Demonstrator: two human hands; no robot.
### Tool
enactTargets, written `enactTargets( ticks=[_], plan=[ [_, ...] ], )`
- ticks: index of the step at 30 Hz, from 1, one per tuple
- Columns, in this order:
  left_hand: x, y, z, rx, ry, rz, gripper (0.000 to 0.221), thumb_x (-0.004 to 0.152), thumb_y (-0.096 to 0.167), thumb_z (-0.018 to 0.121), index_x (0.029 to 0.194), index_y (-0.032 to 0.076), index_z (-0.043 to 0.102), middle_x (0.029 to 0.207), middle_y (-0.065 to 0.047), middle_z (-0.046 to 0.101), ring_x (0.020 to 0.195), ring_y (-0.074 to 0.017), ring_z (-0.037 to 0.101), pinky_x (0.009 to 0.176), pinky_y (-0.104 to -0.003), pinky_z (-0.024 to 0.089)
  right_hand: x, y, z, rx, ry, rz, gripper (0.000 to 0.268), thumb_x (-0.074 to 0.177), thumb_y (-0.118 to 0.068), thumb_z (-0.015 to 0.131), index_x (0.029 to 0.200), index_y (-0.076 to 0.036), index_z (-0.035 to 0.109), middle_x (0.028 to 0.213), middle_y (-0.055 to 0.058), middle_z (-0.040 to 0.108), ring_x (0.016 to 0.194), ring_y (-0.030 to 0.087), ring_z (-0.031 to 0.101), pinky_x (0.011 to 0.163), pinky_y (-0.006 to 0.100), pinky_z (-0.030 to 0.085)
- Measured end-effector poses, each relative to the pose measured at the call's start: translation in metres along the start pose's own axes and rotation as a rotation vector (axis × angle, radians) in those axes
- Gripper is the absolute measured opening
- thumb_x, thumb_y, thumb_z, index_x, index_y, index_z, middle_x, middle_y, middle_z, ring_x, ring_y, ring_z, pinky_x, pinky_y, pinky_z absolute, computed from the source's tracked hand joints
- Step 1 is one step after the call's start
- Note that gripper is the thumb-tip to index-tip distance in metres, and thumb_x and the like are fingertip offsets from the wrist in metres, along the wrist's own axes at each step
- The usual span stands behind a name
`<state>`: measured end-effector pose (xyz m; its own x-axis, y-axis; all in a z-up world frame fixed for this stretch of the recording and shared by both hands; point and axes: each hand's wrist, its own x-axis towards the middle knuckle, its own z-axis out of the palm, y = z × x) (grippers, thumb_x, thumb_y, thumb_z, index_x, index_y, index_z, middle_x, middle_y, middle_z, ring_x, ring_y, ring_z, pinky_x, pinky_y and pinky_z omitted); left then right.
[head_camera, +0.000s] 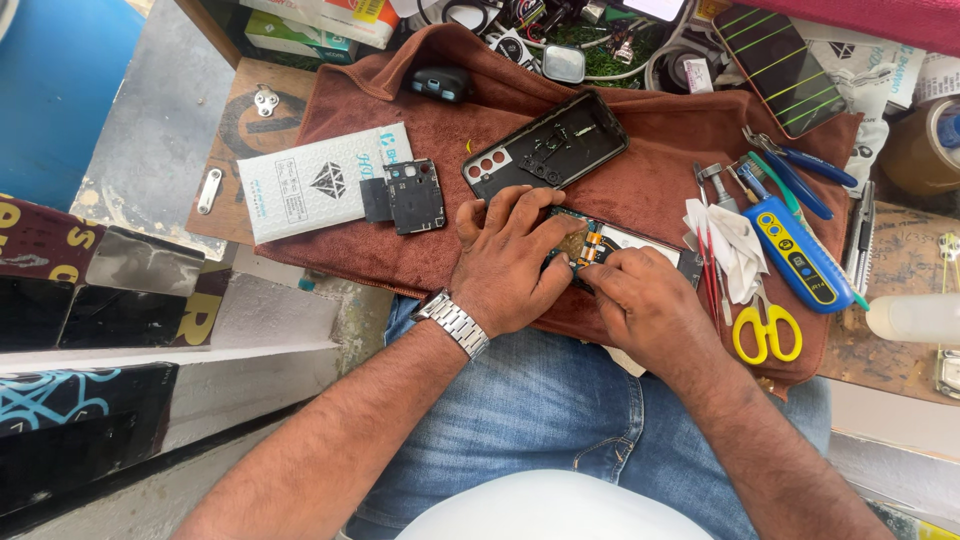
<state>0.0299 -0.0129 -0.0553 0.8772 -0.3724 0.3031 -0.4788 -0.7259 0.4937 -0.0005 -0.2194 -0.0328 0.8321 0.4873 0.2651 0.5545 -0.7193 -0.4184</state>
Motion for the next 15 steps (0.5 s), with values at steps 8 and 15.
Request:
enactTargets(
  ticks=[8,15],
  plan=[
    [-0.001,0.002,-0.001,0.0,0.02,0.005,0.041,0.088,0.031,0.057,0.125,0.021,0.07,0.143,-0.004,0.053,0.139,-0.0235,0.04,0.113,-0.053,0.022,0.002,-0.009,0.001,-0.209,-0.062,-0.073,0.026,0.08,-0.002,0.069,0.106,-0.002,0.072,0.092,0.008,0.062,0.085,0.024,0.059,0.077,0.038,0.056],
    [-0.001,0.0,0.001,-0.005,0.027,0.013,0.04,0.088,0.03,0.057,0.125,0.02,0.07,0.143,-0.005,0.053,0.139,-0.0257,0.04,0.114,-0.053,0.025,0.001,-0.012,0.002,-0.287,-0.101,-0.098,0.022,0.085,-0.003,0.068,0.107,0.0,0.071,0.092,0.008,0.06,0.085,0.021,0.059,0.072,0.033,0.057]
  ],
)
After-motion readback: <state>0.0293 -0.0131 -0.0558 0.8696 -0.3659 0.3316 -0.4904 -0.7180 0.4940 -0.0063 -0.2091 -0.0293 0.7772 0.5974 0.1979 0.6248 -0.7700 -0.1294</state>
